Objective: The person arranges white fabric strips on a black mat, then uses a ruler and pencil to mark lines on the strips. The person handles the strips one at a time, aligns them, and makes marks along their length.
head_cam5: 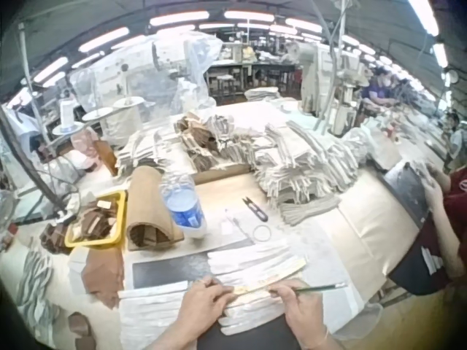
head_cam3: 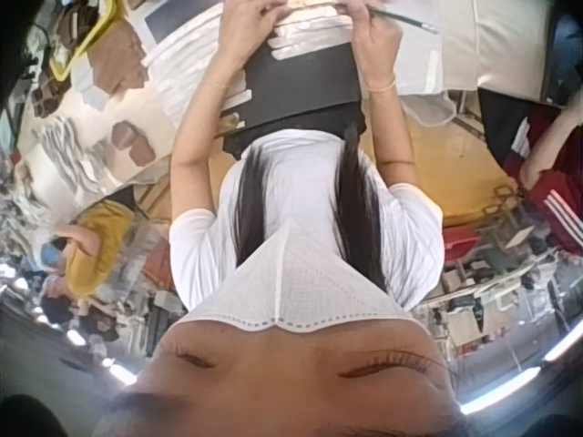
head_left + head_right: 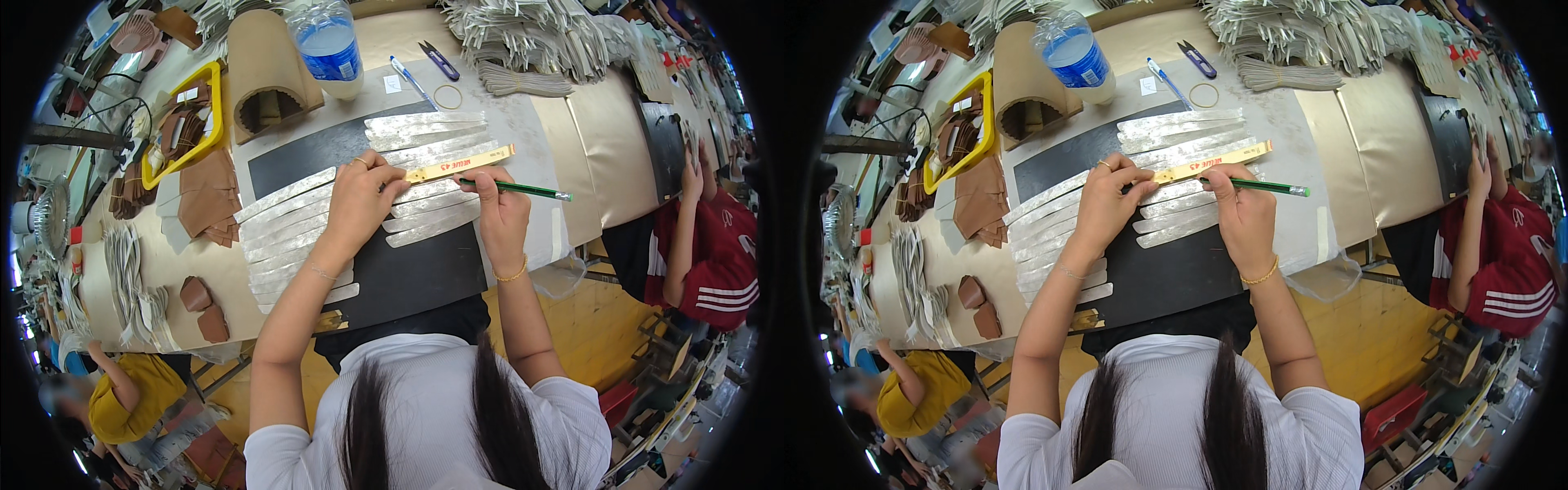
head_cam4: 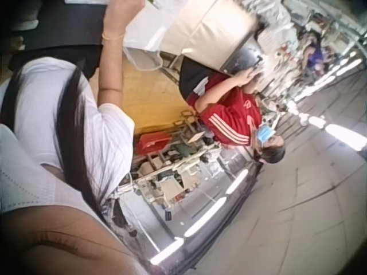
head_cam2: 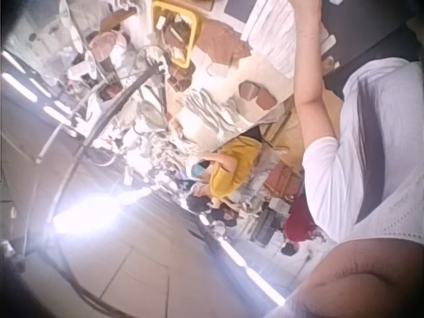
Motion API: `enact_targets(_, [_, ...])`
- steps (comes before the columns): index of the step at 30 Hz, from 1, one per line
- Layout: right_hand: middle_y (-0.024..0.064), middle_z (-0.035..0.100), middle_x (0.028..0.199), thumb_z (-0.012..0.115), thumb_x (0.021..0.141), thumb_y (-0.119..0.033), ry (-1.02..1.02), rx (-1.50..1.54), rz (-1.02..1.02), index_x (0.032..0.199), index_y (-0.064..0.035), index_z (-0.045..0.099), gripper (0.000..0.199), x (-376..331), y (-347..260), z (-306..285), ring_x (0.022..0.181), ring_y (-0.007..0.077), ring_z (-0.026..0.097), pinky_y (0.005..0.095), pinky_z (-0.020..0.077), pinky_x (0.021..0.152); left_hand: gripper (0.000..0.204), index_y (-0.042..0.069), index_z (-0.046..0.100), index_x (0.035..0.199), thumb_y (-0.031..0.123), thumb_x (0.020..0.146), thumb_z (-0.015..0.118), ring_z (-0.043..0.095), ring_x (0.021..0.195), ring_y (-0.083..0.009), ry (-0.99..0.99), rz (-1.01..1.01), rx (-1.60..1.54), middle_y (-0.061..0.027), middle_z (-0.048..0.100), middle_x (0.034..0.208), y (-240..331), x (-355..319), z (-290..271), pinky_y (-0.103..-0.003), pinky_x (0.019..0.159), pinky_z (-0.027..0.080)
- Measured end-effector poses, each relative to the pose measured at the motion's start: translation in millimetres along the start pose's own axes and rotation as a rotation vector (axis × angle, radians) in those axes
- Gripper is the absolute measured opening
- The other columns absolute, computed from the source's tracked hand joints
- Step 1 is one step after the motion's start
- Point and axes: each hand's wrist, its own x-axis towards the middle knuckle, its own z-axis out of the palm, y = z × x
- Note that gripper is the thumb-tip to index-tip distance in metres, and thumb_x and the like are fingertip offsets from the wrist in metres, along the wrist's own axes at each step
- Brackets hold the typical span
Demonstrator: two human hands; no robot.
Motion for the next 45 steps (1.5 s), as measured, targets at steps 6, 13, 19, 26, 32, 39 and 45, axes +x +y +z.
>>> enact_targets(6, [0.0097,0.071,0.081,0.059,0.103,-0.025,-0.003,0.003,0.024,0.097,0.0033,0.07,0.031,-5.6,4.9,-2.3,0.074,0.0156,0.067,0.0269,0.0485,0.066,0.018,0.007,0.079,0.094,0.019,0.08,0.08,0.059,0.082,-0.024,-0.02,-0.002,0.015,-0.0058,0.064,0.086,-3.2,2.2,2.5,-0.036,0.077,0.045])
enact_targets(13, [0.0101,0.071,0.082,0.058,0.103,-0.024,-0.018,-0.01,0.016,0.096,0.0035,0.07,0.031,-7.8,4.5,-1.5,0.073,0.0156,0.067,0.0269,0.0484,0.066,0.016,0.008,0.079,0.092,0.02,0.081,0.078,0.058,0.089,-0.0242,-0.037,0.024,0.022,-0.0051,0.063,0.088,-1.4,-1.2,2.4,-0.036,0.083,0.041])
enact_targets(19, [0.0108,0.071,0.085,0.057,0.104,-0.026,-0.047,-0.033,0.026,0.097,0.0039,0.069,0.033,-10.3,5.5,-2.1,0.076,0.0158,0.067,0.0268,0.0494,0.07,0.019,0.008,0.079,0.094,0.02,0.08,0.079,0.059,0.087,-0.0233,-0.02,0.031,0.041,-0.0049,0.063,0.087,-2.7,-0.8,5.5,-0.035,0.082,0.041])
enact_targets(26, [0.0114,0.073,0.093,0.054,0.106,-0.028,-0.112,-0.085,0.059,0.1,0.0047,0.067,0.035,-11.1,6.3,-5.9,0.083,0.0151,0.069,0.0259,0.0515,0.077,0.019,0.008,0.079,0.094,0.02,0.08,0.079,0.059,0.087,-0.0232,-0.033,0.025,0.04,-0.005,0.063,0.087,-3.1,-0.5,5.0,-0.035,0.082,0.041])
enact_targets(32, [0.0097,0.073,0.092,0.053,0.106,-0.027,-0.123,-0.11,0.042,0.1,0.0049,0.067,0.036,-9.5,4.9,-3.4,0.08,0.0141,0.068,0.0259,0.051,0.075,0.019,0.008,0.079,0.094,0.02,0.08,0.079,0.059,0.087,-0.0235,-0.026,0.045,0.047,-0.0048,0.063,0.086,-2.0,-1.4,3.1,-0.035,0.082,0.042])
enact_targets(39, [0.0119,0.069,0.076,0.059,0.103,-0.028,-0.083,-0.078,0.007,0.098,0.0023,0.069,0.033,-1.3,5.3,9.6,0.066,0.0184,0.065,0.0294,0.0483,0.064,0.019,0.008,0.079,0.094,0.02,0.079,0.08,0.059,0.087,-0.0235,-0.026,0.046,0.033,-0.005,0.064,0.086,-3.1,-1.3,2.8,-0.035,0.082,0.042])
enact_targets(45, [0.0127,0.067,0.076,0.06,0.102,-0.028,-0.106,-0.097,-0.007,0.097,0.0034,0.068,0.033,3.2,2.9,16.9,0.066,0.0214,0.064,0.0308,0.0485,0.064,0.018,0.008,0.079,0.093,0.019,0.079,0.081,0.06,0.086,-0.0241,-0.016,0.054,0.021,-0.0052,0.064,0.086,-4.4,-1.6,3.1,-0.036,0.081,0.042])
